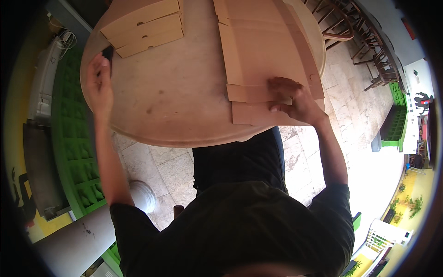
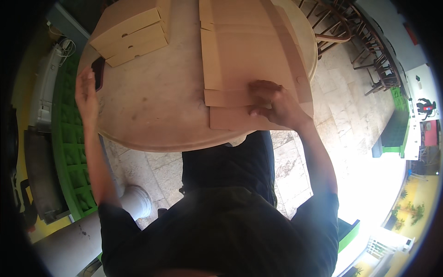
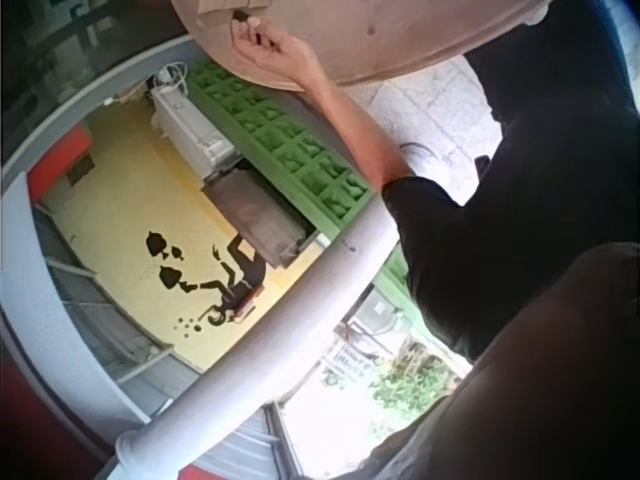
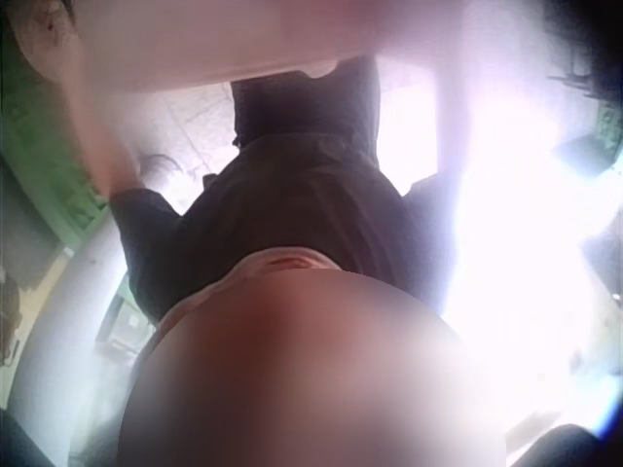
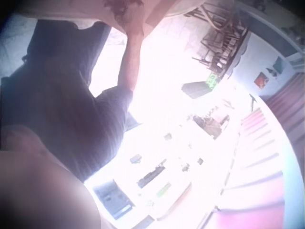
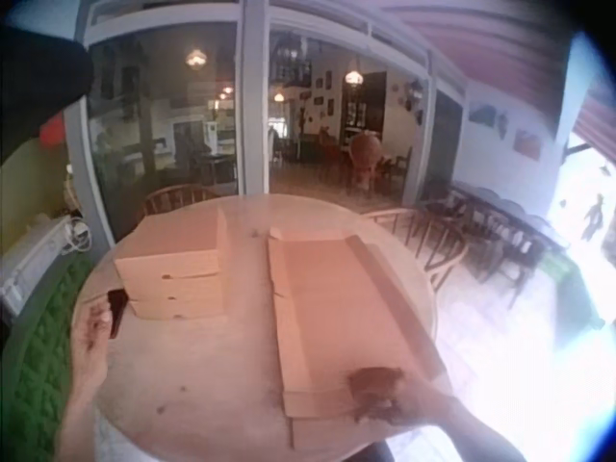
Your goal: The person assembles flat-packed cardboard boxes by folding along pre-scored lines and tucking flaps into slots. They handle multiple boxes one at a time, stacking completed units on the table.
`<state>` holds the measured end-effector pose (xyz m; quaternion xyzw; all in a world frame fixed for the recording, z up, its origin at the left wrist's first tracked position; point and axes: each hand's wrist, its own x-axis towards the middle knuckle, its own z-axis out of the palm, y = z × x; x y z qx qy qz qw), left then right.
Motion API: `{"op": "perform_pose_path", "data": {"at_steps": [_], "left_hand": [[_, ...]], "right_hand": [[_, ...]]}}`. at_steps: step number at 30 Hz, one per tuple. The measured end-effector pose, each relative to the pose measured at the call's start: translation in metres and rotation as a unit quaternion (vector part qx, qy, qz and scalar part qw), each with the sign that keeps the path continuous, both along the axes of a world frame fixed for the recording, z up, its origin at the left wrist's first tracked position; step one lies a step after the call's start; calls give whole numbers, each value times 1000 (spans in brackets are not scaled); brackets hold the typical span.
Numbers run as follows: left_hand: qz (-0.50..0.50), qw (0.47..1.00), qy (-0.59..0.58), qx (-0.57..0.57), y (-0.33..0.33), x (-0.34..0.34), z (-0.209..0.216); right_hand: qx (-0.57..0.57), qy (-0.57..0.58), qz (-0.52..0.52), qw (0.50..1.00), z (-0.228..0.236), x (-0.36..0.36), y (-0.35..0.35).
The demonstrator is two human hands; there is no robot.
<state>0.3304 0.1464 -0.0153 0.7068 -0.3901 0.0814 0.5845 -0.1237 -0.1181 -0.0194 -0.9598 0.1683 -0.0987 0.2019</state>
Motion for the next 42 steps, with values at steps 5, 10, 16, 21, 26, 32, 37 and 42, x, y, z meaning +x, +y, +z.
{"op": "perform_pose_path", "data": {"at_steps": [5, 10, 16, 21, 26, 32, 37, 42], "left_hand": [[-108, 994, 1, 34, -33, -77, 6], [-201, 969, -100, 103, -63, -147, 10], [-285, 945, -127, 94, -83, -217, 14], [-324, 933, -131, 90, -93, -258, 10], [-305, 914, -232, 133, -99, -302, -11], [-228, 883, -294, 286, -118, -322, -50], [-189, 882, -331, 277, -117, -332, -64], [-195, 890, -316, 263, -119, -332, -60]], "right_hand": [[19, -70, 16, 997, -14, -10, -15], [113, -66, 9, 991, -5, -9, -27], [179, -18, -5, 984, 5, -7, -44], [141, 6, 13, 990, 8, -4, -51], [-40, -97, -17, 994, 0, 9, -42], [-127, -175, -42, 975, 32, 22, -70], [-305, -315, -224, 870, 139, 43, -127], [-415, -464, -241, 745, 227, 30, -148]]}}
